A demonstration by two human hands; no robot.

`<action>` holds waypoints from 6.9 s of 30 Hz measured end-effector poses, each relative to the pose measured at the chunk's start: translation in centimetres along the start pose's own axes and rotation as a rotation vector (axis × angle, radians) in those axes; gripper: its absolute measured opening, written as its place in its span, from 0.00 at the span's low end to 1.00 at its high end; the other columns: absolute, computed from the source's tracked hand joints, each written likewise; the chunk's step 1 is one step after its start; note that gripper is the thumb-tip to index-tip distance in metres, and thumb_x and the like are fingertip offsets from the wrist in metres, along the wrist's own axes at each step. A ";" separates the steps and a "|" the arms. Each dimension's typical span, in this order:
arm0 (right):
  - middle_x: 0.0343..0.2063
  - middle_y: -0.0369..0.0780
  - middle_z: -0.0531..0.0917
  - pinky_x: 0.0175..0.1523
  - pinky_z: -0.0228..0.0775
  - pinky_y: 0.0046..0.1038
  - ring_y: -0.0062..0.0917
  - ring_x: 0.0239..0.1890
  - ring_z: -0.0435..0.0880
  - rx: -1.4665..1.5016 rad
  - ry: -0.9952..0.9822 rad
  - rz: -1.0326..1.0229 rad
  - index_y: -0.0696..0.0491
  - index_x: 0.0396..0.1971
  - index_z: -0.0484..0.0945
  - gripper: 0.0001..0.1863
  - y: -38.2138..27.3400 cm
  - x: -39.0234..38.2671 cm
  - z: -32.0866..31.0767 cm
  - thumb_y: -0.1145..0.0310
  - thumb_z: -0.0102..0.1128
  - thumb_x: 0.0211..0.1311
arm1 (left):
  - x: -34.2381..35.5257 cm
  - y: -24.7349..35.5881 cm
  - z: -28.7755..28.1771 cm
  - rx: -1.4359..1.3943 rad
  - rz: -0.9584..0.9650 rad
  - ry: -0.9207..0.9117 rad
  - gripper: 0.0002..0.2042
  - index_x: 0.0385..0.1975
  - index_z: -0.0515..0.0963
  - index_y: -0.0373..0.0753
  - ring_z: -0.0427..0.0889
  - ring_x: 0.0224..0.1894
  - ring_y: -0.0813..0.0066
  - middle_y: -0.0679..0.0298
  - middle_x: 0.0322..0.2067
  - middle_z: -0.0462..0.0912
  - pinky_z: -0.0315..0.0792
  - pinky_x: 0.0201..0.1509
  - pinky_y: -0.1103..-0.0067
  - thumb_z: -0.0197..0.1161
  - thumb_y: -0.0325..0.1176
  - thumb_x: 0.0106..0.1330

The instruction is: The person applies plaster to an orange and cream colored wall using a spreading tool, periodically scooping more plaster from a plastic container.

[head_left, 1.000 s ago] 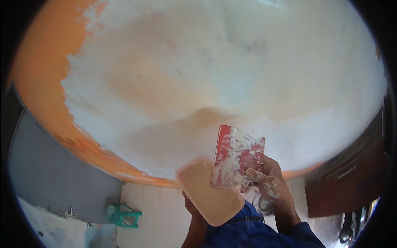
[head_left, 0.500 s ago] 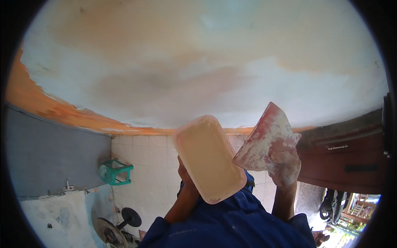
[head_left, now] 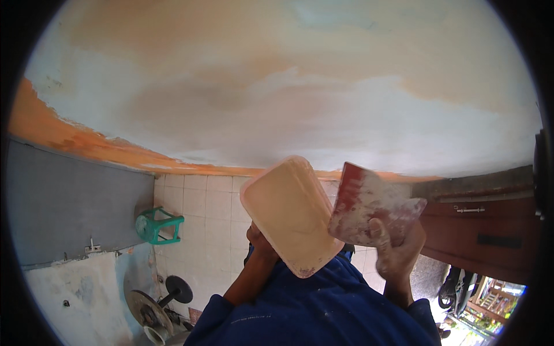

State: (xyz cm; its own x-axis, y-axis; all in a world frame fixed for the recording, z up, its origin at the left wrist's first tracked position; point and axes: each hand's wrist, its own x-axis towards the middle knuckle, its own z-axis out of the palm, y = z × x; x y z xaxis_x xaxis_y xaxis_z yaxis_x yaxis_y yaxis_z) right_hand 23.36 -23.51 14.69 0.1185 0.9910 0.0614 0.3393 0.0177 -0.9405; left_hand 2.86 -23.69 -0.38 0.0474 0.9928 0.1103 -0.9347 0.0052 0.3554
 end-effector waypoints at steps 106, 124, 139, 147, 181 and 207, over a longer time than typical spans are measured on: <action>0.32 0.53 0.80 0.36 0.74 0.29 0.39 0.35 0.82 -0.090 -0.412 0.114 0.70 0.44 0.58 0.24 -1.9 0.9 6.7 0.75 0.58 0.52 | -1.2 0.7 1.9 0.494 -0.032 0.476 0.24 0.61 0.50 0.42 0.66 0.56 0.67 0.58 0.54 0.62 0.66 0.57 0.71 0.41 0.45 0.69; 0.27 0.58 0.76 0.28 0.71 0.40 0.52 0.25 0.78 -0.171 -0.401 -0.103 0.71 0.42 0.56 0.23 -0.6 -0.6 6.0 0.78 0.54 0.47 | -2.0 1.2 2.5 0.308 0.016 0.506 0.24 0.60 0.51 0.42 0.65 0.56 0.66 0.58 0.56 0.61 0.67 0.57 0.69 0.38 0.48 0.69; 0.30 0.55 0.78 0.30 0.73 0.34 0.45 0.30 0.81 -0.123 -0.395 0.002 0.71 0.41 0.56 0.23 -1.2 0.1 6.0 0.77 0.57 0.50 | -2.4 1.3 2.0 0.316 -0.048 0.590 0.22 0.58 0.55 0.41 0.69 0.52 0.65 0.59 0.52 0.66 0.69 0.55 0.69 0.40 0.46 0.68; 0.34 0.50 0.80 0.39 0.73 0.24 0.34 0.37 0.83 -0.154 -0.375 -0.022 0.74 0.47 0.55 0.27 -1.6 -0.6 4.9 0.80 0.57 0.51 | -2.5 1.4 2.8 0.264 -0.156 0.515 0.22 0.58 0.56 0.40 0.69 0.52 0.65 0.58 0.52 0.66 0.69 0.54 0.69 0.41 0.45 0.68; 0.29 0.55 0.78 0.29 0.73 0.31 0.43 0.29 0.82 -0.294 -0.487 -0.086 0.75 0.40 0.57 0.21 -2.0 0.1 6.6 0.79 0.56 0.52 | -2.4 2.5 1.9 0.440 -0.102 0.469 0.22 0.57 0.56 0.39 0.70 0.52 0.66 0.57 0.50 0.67 0.71 0.52 0.72 0.48 0.38 0.66; 0.26 0.57 0.77 0.24 0.72 0.33 0.44 0.24 0.81 -0.171 -0.458 -0.162 0.78 0.40 0.55 0.25 -2.1 -0.3 7.5 0.78 0.57 0.51 | -3.0 2.4 1.0 0.330 -0.174 0.446 0.22 0.58 0.55 0.39 0.69 0.52 0.66 0.57 0.51 0.66 0.70 0.53 0.72 0.46 0.40 0.67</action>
State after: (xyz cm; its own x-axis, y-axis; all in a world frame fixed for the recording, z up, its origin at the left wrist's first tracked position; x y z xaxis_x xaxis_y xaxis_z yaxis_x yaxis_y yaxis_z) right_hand 15.59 -22.86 14.11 -0.3558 0.9345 0.0130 0.4721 0.1917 -0.8605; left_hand 0.83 -26.76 1.07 -0.0292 0.9355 -0.3522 -0.7637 0.2065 0.6117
